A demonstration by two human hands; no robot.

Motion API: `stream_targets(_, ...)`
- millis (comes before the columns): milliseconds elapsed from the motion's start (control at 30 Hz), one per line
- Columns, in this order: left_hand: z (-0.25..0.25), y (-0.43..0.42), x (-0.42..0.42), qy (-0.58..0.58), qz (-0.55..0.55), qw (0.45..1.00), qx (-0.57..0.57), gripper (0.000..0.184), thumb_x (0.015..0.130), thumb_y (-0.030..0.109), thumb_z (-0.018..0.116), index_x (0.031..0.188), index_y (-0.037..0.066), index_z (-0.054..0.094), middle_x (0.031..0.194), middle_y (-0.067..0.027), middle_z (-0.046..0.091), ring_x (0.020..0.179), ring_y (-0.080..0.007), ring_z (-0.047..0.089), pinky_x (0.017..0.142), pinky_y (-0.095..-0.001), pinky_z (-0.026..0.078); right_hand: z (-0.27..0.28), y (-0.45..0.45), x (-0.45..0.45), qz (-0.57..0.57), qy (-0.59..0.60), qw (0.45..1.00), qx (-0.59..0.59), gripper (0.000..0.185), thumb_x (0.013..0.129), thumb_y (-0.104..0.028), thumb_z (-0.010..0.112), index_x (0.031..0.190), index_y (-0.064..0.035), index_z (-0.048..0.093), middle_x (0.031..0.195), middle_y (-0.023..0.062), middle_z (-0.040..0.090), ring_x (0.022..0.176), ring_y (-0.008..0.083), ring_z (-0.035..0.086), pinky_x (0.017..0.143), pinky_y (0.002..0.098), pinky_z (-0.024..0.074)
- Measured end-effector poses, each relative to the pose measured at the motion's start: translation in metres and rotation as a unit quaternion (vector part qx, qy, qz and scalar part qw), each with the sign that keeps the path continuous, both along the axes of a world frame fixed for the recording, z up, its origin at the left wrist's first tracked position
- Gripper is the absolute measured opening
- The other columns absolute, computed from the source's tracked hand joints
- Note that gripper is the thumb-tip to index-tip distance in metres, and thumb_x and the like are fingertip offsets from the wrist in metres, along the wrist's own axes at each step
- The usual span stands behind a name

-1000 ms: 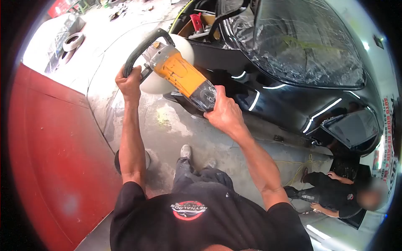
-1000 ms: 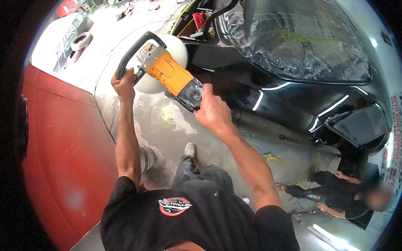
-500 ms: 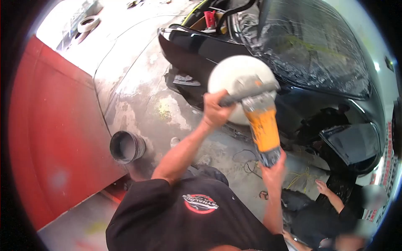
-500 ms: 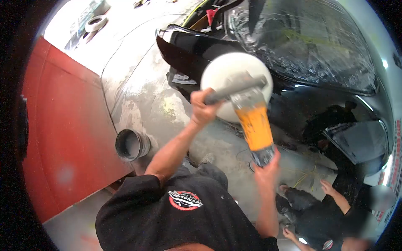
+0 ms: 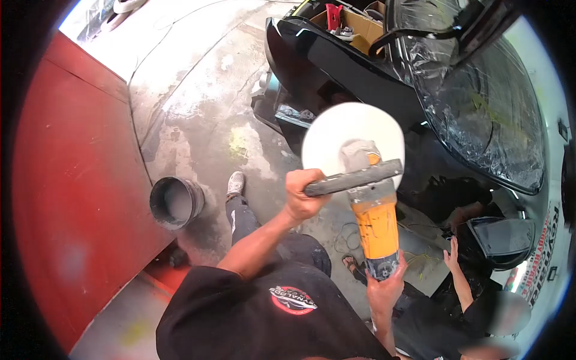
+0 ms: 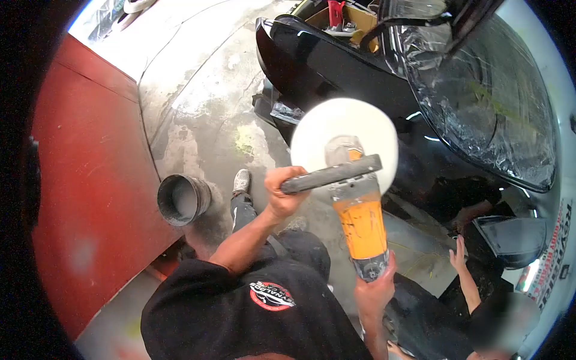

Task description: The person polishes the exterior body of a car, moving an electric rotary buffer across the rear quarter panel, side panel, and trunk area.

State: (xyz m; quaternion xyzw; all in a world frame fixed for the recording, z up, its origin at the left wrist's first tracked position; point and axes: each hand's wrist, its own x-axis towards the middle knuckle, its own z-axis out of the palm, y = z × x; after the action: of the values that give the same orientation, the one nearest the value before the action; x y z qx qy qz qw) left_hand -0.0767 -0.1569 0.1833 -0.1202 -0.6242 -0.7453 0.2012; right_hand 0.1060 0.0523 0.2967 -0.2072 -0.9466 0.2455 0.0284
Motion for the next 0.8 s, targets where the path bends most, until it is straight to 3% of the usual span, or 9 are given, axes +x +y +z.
stream_targets(133, -0.005, -0.062, -0.017, -0.024, 0.039, 0.999, 0.028, 0.016, 0.067, -0.007, 0.070, 0.067, 0.000, 0.055, 0.061, -0.0059, 0.055, 0.055, -0.0130, 0.054, 0.053, -0.0280, 0.042, 0.004, -0.053, -0.036, 0.045, -0.035, 0.998, 0.023, 0.078, 0.077, -0.009, 0.076, 0.144, -0.0007, 0.037, 0.127, 0.0288, 0.058, 0.114, 0.0476, 0.059, 0.094, 0.0490, 0.0483)
stream_targets(333, -0.003, -0.128, -0.043, -0.096, 0.131, 0.986, 0.036, 0.013, 0.070, -0.001, 0.073, 0.072, -0.001, 0.061, 0.060, 0.0007, 0.050, 0.057, -0.0077, 0.045, 0.055, -0.0266, 0.039, 0.007, -0.110, -0.085, 0.075, -0.077, 0.994, 0.030, 0.081, 0.076, -0.007, 0.074, 0.146, -0.0013, 0.033, 0.127, 0.0296, 0.057, 0.113, 0.0482, 0.059, 0.093, 0.0503, 0.0482)
stream_targets(467, 0.001, -0.167, -0.069, -0.081, 0.144, 0.986, 0.033, 0.021, 0.075, 0.003, 0.073, 0.067, 0.002, 0.055, 0.059, 0.0042, 0.047, 0.058, -0.0048, 0.043, 0.052, -0.0251, 0.034, 0.020, -0.149, -0.120, 0.090, -0.098, 0.990, 0.036, 0.084, 0.076, -0.007, 0.074, 0.147, -0.0025, 0.030, 0.126, 0.0303, 0.058, 0.112, 0.0490, 0.058, 0.091, 0.0515, 0.0482)
stream_targets(800, -0.014, -0.230, -0.140, -0.062, 0.136, 0.984, 0.098, 0.012, 0.084, 0.001, 0.064, 0.074, 0.000, 0.057, 0.063, -0.0003, 0.056, 0.058, -0.0073, 0.051, 0.054, -0.0240, 0.040, 0.050, -0.223, -0.187, 0.108, -0.117, 0.984, 0.084, 0.082, 0.077, -0.008, 0.078, 0.144, -0.0014, 0.031, 0.113, 0.0281, 0.065, 0.107, 0.0473, 0.063, 0.087, 0.0494, 0.0500)
